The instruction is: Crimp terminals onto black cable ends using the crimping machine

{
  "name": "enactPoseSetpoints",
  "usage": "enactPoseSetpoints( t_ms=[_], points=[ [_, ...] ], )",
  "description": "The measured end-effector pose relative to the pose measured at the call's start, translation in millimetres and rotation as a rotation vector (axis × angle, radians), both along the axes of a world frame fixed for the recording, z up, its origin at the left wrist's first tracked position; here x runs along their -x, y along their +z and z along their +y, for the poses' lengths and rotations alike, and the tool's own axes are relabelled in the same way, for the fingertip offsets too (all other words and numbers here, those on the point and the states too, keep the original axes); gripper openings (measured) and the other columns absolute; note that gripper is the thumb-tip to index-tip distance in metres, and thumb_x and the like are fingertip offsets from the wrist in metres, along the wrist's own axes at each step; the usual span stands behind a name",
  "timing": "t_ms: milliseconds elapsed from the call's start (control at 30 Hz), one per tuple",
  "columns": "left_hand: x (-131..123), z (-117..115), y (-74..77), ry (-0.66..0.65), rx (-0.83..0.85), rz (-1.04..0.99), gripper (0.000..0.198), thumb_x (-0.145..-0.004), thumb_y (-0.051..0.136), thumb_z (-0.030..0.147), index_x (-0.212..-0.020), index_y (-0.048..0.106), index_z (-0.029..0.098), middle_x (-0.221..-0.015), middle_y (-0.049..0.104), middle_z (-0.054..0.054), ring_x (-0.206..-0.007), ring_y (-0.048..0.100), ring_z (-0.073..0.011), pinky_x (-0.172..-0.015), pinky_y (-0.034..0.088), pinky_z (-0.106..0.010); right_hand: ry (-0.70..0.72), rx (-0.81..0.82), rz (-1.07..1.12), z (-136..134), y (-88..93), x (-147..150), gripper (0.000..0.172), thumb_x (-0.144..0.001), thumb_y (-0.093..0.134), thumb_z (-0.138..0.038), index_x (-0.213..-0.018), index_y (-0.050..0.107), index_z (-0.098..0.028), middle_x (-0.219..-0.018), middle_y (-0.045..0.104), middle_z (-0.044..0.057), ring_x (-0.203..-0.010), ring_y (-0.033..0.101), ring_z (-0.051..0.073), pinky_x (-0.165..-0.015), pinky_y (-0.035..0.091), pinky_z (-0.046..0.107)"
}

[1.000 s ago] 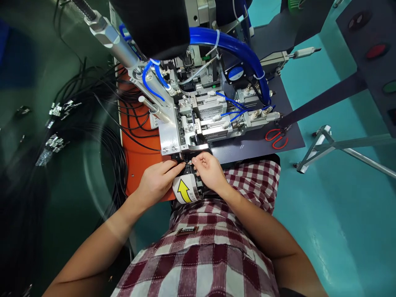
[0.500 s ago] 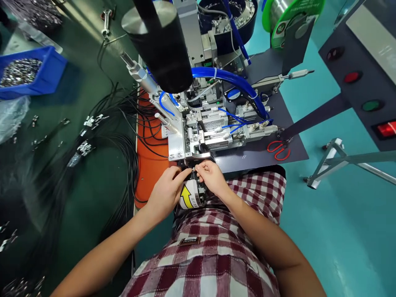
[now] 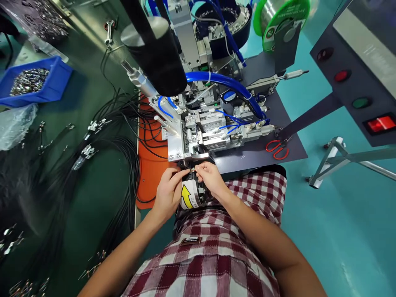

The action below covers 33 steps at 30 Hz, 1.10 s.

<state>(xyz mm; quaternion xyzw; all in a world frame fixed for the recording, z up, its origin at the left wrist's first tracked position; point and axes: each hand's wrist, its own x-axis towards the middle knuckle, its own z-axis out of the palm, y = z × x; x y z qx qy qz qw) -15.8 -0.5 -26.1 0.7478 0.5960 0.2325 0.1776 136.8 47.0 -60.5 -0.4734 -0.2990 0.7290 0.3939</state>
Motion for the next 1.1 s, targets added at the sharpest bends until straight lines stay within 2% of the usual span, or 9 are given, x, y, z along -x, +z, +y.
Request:
enactPoseSetpoints(
  t_ms=[67,167,267,400,533,600,733,833,1100],
  points=[
    [5,-15,1.8,0.071,0.037,0.001,0.040,-0.093,0.039,0.015,-0.132,0.047,0.019,-0.114,0.049,-0.012,-0.107,0.050,-0.0208,-0.091,0.047,-0.039,-0.006,-0.014,-0.012,0,0.0,-1,0.035,-0.070,0.070,-0.048,-0.067,0.053,-0.017,-0.057,0.052,-0.005,-0.046,0.040,0.007,-0.050,0.032,0.024],
    [12,-42,2.8,0.187,0.034,0.138,0.047,-0.094,0.041,0.021,-0.141,0.037,0.020,-0.124,0.044,-0.015,-0.115,0.046,-0.0262,-0.097,0.042,-0.049,0.004,-0.032,-0.037,-1,-0.6,-2,0.033,-0.073,0.069,-0.046,-0.068,0.054,-0.017,-0.057,0.053,-0.005,-0.047,0.041,0.007,-0.051,0.033,0.024],
    [17,-57,0.6,0.206,0.037,0.224,0.051,-0.095,0.041,0.023,-0.145,0.032,0.021,-0.133,0.041,-0.017,-0.122,0.041,-0.0299,-0.100,0.039,-0.054,0.019,-0.044,-0.056,0,-1.8,-3,0.034,-0.073,0.069,-0.047,-0.067,0.054,-0.018,-0.055,0.052,-0.005,-0.047,0.041,0.008,-0.051,0.034,0.025],
    [28,-46,-4.7,0.161,-0.031,0.239,0.052,-0.095,0.039,0.024,-0.146,0.028,0.020,-0.135,0.043,-0.016,-0.126,0.039,-0.0296,-0.104,0.037,-0.053,0.032,-0.045,-0.057,1,-2.7,-3,0.034,-0.072,0.069,-0.048,-0.068,0.054,-0.018,-0.057,0.052,-0.005,-0.046,0.041,0.007,-0.051,0.034,0.025],
    [34,-28,-6.0,0.197,-0.040,0.297,0.046,-0.095,0.040,0.026,-0.141,0.040,0.020,-0.122,0.047,-0.016,-0.118,0.043,-0.0305,-0.098,0.041,-0.053,0.014,-0.033,-0.044,1,-2.0,-2,0.034,-0.071,0.070,-0.047,-0.068,0.053,-0.018,-0.057,0.053,-0.005,-0.046,0.041,0.007,-0.050,0.034,0.024],
    [33,-24,-5.6,0.205,-0.040,0.313,0.043,-0.095,0.040,0.025,-0.137,0.045,0.019,-0.125,0.044,-0.017,-0.119,0.042,-0.0310,-0.099,0.040,-0.055,0.008,-0.028,-0.040,1,-1.4,-2,0.034,-0.071,0.070,-0.047,-0.068,0.054,-0.018,-0.056,0.053,-0.005,-0.046,0.041,0.007,-0.050,0.034,0.024],
    [36,-21,-3.3,0.133,-0.063,0.326,0.044,-0.095,0.038,0.022,-0.139,0.043,0.018,-0.138,0.041,-0.018,-0.126,0.038,-0.0314,-0.104,0.036,-0.055,0.018,-0.019,-0.039,1,-1.1,-2,0.032,-0.072,0.069,-0.045,-0.069,0.054,-0.017,-0.056,0.053,-0.006,-0.046,0.041,0.007,-0.050,0.033,0.024],
    [41,-18,-0.6,0.057,-0.073,0.326,0.043,-0.095,0.038,0.022,-0.139,0.042,0.019,-0.138,0.045,-0.016,-0.125,0.041,-0.0307,-0.103,0.038,-0.054,0.022,-0.024,-0.036,2,-1.5,-2,0.031,-0.073,0.069,-0.044,-0.070,0.054,-0.017,-0.057,0.053,-0.006,-0.046,0.041,0.006,-0.050,0.033,0.024],
    [40,-32,-5.5,0.071,-0.095,0.407,0.045,-0.093,0.044,0.020,-0.137,0.047,0.019,-0.132,0.049,-0.017,-0.126,0.038,-0.0331,-0.104,0.038,-0.053,0.021,0.002,-0.038,2,1.3,-4,0.030,-0.073,0.069,-0.042,-0.071,0.055,-0.016,-0.057,0.053,-0.006,-0.046,0.041,0.006,-0.051,0.032,0.023]
  ],
)
